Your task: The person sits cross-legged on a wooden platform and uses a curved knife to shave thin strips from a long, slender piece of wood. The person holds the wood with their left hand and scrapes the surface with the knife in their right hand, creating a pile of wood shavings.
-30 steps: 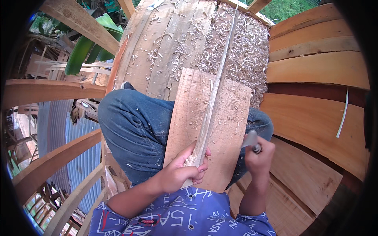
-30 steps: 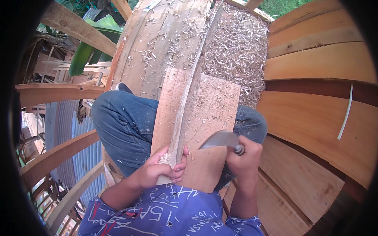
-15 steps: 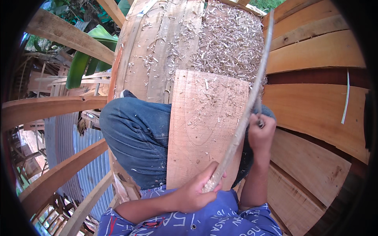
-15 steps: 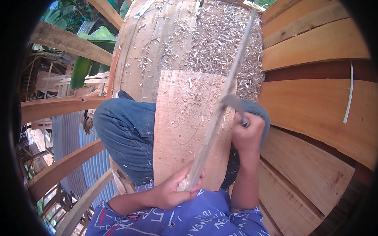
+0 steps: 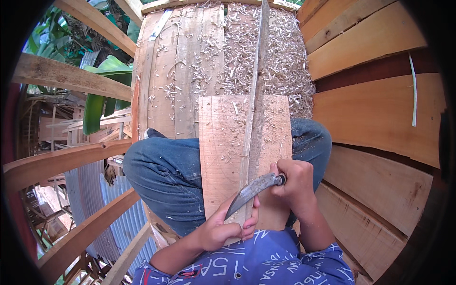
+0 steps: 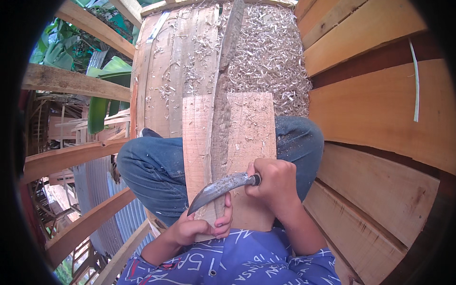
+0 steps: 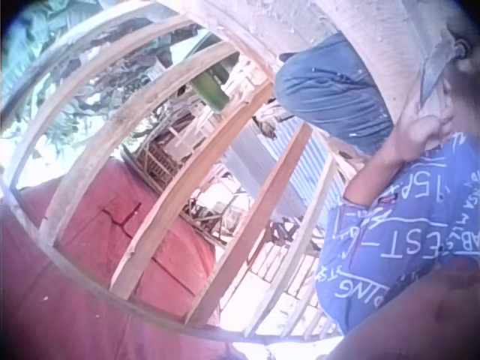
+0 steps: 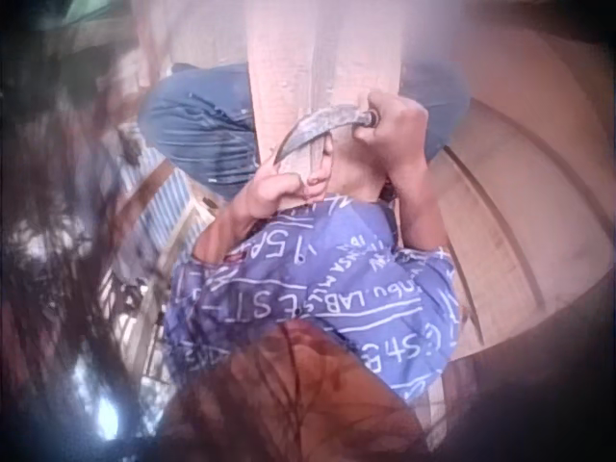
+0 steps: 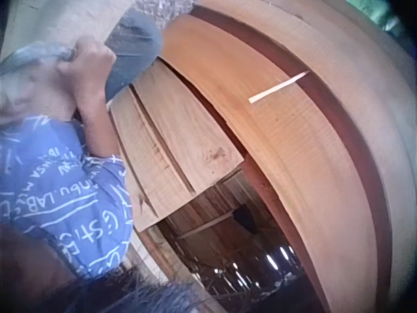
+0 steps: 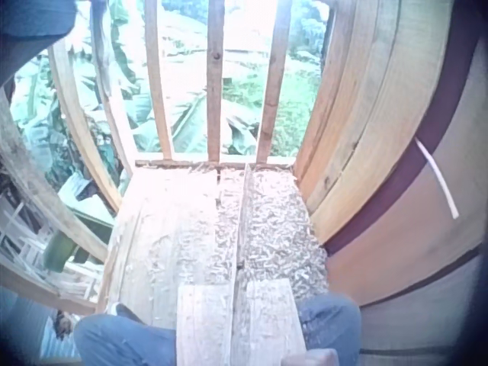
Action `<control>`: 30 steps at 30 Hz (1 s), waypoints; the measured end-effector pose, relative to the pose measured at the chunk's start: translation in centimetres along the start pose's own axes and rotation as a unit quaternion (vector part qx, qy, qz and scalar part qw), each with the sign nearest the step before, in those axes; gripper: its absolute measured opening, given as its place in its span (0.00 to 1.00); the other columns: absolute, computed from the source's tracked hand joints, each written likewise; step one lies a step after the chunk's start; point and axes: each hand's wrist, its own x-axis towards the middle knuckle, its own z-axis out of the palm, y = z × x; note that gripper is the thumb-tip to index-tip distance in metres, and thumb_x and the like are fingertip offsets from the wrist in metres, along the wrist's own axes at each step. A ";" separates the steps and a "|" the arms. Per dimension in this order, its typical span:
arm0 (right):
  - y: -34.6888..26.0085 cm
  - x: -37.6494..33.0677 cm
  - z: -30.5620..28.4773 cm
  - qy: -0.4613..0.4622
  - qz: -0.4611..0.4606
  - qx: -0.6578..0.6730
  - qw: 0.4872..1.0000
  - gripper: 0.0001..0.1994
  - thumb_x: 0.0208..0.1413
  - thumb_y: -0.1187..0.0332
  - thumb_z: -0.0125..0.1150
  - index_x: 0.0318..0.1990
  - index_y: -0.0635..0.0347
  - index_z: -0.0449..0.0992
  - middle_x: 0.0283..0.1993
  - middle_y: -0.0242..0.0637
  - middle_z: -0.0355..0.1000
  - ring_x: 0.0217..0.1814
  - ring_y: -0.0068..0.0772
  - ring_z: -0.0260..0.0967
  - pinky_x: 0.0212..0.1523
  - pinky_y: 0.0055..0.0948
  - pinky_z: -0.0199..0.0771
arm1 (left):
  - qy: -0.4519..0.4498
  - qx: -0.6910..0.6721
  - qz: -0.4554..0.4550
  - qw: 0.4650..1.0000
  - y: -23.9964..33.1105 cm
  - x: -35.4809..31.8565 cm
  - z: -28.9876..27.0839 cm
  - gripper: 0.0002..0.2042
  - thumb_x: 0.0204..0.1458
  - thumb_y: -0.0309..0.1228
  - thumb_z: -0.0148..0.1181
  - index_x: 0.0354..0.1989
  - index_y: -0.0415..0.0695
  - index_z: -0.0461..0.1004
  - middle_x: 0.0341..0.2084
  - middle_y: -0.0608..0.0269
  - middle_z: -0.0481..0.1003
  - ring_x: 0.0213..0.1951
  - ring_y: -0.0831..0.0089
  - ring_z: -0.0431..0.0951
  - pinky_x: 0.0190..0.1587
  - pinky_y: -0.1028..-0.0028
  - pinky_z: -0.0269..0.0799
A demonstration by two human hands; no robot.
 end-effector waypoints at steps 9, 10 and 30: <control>3.7 4.5 -0.7 0.147 0.178 0.003 0.973 0.14 0.48 0.70 0.58 0.17 0.69 0.67 0.13 0.48 0.62 0.12 0.40 0.56 0.18 0.36 0.57 | -0.013 0.031 -0.064 0.997 -3.5 -0.4 1.6 0.24 0.45 0.18 0.45 0.53 0.44 0.54 0.28 0.66 0.59 0.26 0.80 0.60 0.30 0.79 0.60; 5.8 5.1 -1.5 0.165 0.197 0.057 0.965 0.14 0.49 0.70 0.58 0.17 0.70 0.66 0.12 0.48 0.60 0.12 0.37 0.53 0.18 0.36 0.55 | -0.018 0.035 -0.080 0.996 -3.8 -0.3 1.6 0.23 0.45 0.18 0.44 0.53 0.44 0.54 0.28 0.66 0.58 0.26 0.80 0.60 0.30 0.79 0.59; 3.1 3.7 -1.7 0.139 0.077 0.065 0.985 0.13 0.44 0.69 0.61 0.16 0.67 0.67 0.13 0.47 0.62 0.14 0.47 0.58 0.18 0.37 0.61 | -0.132 -0.144 -0.120 0.973 -1.4 -0.8 -0.6 0.29 0.29 0.20 0.50 0.48 0.40 0.55 0.26 0.63 0.59 0.25 0.77 0.61 0.27 0.78 0.56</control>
